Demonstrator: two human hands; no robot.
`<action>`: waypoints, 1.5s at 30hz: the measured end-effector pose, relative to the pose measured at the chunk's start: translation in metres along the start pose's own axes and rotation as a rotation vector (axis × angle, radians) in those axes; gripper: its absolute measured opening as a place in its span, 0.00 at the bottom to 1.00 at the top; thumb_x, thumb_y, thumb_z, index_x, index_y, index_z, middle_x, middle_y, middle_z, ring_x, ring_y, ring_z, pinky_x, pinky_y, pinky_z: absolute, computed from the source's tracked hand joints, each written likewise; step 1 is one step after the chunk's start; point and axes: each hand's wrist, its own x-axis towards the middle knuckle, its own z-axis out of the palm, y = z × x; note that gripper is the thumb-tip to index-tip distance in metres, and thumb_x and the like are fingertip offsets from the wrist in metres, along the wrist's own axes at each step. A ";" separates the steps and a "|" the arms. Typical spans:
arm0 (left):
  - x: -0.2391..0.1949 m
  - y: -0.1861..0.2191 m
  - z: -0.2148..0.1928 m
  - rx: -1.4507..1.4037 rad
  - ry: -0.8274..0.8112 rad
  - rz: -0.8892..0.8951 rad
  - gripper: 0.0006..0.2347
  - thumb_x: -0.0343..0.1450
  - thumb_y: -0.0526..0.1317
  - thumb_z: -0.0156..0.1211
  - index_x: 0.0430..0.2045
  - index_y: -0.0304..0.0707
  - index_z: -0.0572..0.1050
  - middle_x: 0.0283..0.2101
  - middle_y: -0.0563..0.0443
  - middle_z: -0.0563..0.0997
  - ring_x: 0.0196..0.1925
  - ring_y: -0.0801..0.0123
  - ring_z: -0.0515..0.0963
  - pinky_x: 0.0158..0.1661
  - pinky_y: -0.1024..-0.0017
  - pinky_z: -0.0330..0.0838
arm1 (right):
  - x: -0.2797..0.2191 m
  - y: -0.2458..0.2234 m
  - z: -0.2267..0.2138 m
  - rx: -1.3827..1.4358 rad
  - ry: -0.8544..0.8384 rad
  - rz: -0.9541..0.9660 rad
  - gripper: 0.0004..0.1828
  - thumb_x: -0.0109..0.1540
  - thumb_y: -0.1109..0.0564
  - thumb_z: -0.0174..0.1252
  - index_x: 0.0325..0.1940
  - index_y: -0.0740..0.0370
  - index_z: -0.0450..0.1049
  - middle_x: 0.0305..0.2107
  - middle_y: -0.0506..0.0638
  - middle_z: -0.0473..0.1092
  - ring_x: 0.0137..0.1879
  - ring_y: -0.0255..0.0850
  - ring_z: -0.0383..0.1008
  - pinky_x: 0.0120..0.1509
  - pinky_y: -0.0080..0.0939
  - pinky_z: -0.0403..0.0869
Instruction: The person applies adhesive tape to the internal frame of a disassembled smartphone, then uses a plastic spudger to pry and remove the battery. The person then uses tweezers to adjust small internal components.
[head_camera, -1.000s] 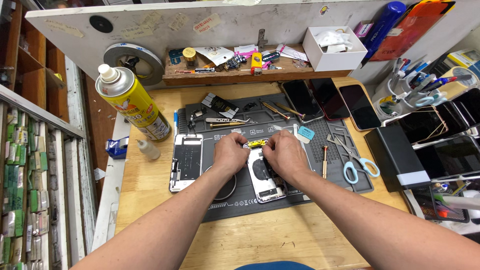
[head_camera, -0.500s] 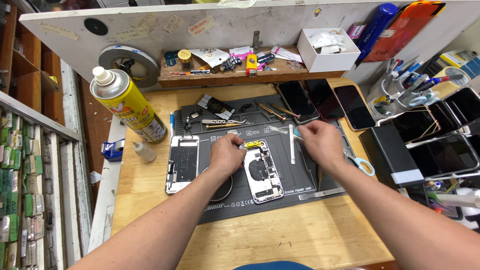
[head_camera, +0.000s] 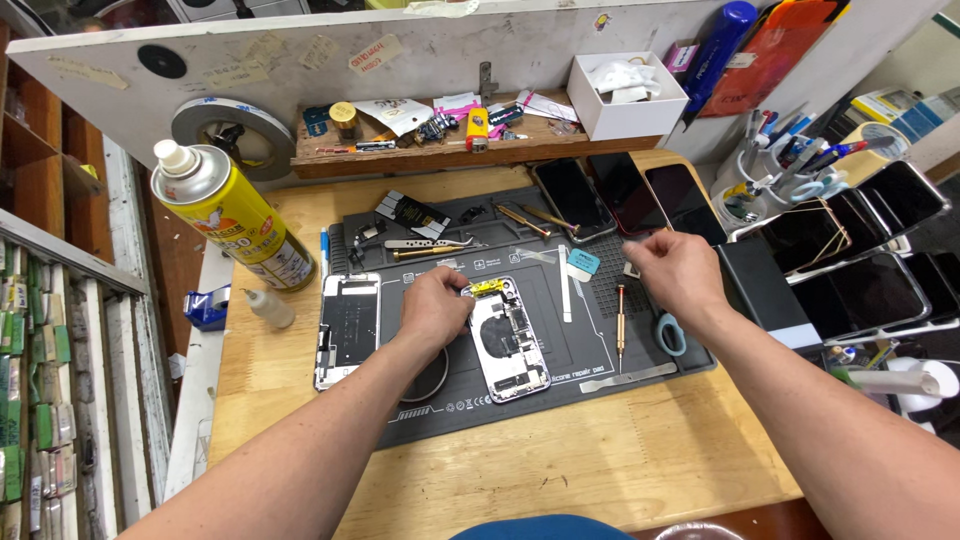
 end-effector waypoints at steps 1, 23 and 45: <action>0.001 -0.001 0.001 0.003 0.003 0.008 0.10 0.65 0.32 0.67 0.40 0.35 0.80 0.29 0.52 0.81 0.26 0.72 0.83 0.27 0.72 0.80 | 0.000 0.000 0.001 -0.019 -0.003 0.037 0.15 0.66 0.48 0.64 0.42 0.64 0.82 0.29 0.56 0.79 0.34 0.45 0.79 0.42 0.44 0.74; -0.003 0.002 0.001 0.002 0.007 0.000 0.11 0.66 0.30 0.67 0.42 0.33 0.80 0.30 0.51 0.80 0.27 0.72 0.83 0.28 0.73 0.82 | -0.076 -0.034 0.035 -0.207 -0.308 -0.240 0.09 0.62 0.56 0.59 0.43 0.58 0.79 0.42 0.52 0.77 0.47 0.48 0.78 0.53 0.48 0.75; 0.055 0.041 -0.005 0.681 0.178 0.469 0.05 0.67 0.31 0.59 0.33 0.33 0.81 0.50 0.34 0.77 0.48 0.38 0.79 0.49 0.47 0.74 | -0.073 -0.032 0.036 -0.164 -0.298 -0.194 0.06 0.61 0.56 0.61 0.40 0.58 0.78 0.41 0.51 0.75 0.46 0.48 0.77 0.52 0.49 0.74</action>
